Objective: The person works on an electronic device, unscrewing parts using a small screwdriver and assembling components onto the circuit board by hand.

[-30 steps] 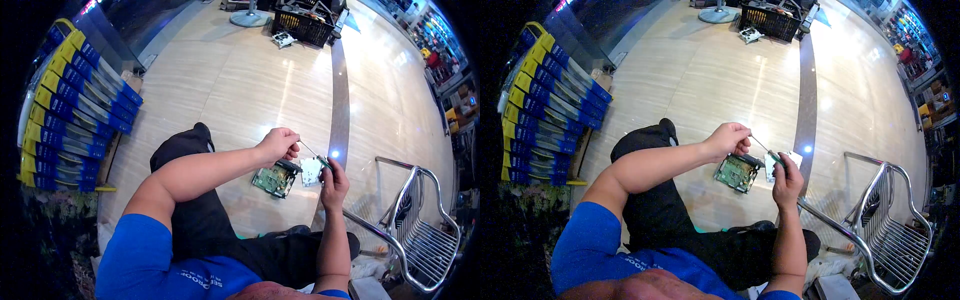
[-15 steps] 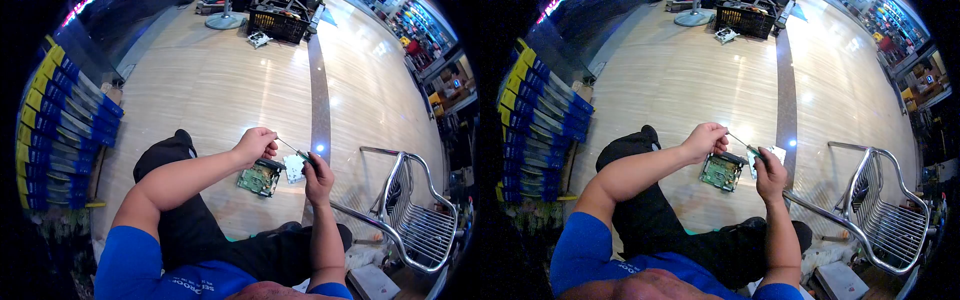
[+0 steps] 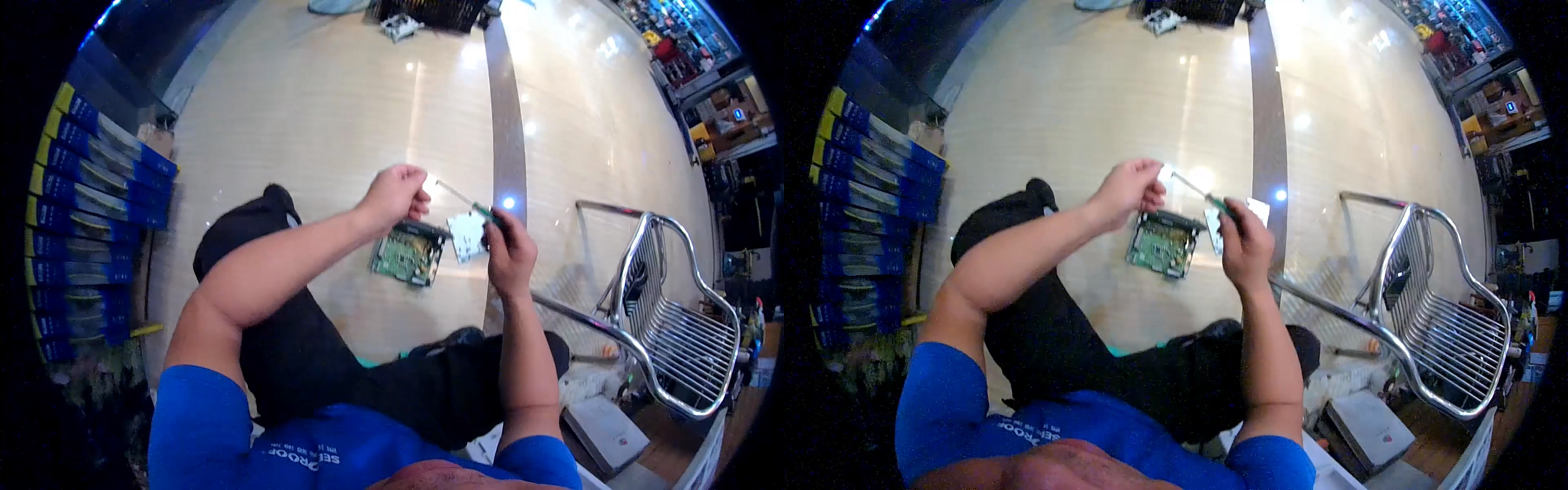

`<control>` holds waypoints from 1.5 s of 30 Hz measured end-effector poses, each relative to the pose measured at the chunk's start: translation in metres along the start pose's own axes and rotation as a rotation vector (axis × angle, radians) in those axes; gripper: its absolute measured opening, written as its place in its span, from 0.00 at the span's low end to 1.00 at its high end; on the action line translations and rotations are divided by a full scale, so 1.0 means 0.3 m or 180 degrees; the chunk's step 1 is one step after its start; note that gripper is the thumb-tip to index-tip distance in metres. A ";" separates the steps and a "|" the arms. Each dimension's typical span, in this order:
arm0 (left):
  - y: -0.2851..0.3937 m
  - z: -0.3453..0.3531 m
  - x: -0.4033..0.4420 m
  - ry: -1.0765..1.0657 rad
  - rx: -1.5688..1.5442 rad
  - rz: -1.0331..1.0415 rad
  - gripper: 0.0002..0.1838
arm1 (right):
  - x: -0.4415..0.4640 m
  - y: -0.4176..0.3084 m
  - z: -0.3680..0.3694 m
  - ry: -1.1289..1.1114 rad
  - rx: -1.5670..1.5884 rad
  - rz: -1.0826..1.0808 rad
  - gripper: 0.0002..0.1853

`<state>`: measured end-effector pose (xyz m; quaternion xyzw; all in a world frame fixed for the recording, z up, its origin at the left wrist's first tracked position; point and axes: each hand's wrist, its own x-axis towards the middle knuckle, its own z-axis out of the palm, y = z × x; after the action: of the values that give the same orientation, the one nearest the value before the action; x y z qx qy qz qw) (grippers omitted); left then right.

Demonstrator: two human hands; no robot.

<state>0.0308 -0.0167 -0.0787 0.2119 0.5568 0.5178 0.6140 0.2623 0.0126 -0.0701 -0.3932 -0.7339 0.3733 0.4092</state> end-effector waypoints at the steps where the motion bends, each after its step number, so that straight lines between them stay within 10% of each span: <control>1: 0.002 -0.003 0.005 0.0019 0.0039 0.0035 0.13 | 0.001 0.005 0.005 0.0035 0.0094 0.0077 0.12; 16: 0.192 -0.085 -0.005 0.0058 0.0615 0.0901 0.17 | -0.006 0.055 0.076 -0.0079 0.0007 0.0413 0.12; 22: 0.152 -0.107 -0.009 -0.0207 0.3117 0.1023 0.20 | -0.010 0.018 0.097 -0.0116 0.0531 0.0583 0.13; 45: 0.071 -0.069 -0.015 -0.0277 0.2545 0.0948 0.10 | -0.009 -0.009 0.066 -0.0126 0.0756 0.0268 0.12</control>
<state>0.0043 -0.0192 -0.0649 0.5329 0.6506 0.3349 0.4249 0.2449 0.0047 -0.0762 -0.3649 -0.6754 0.4821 0.4222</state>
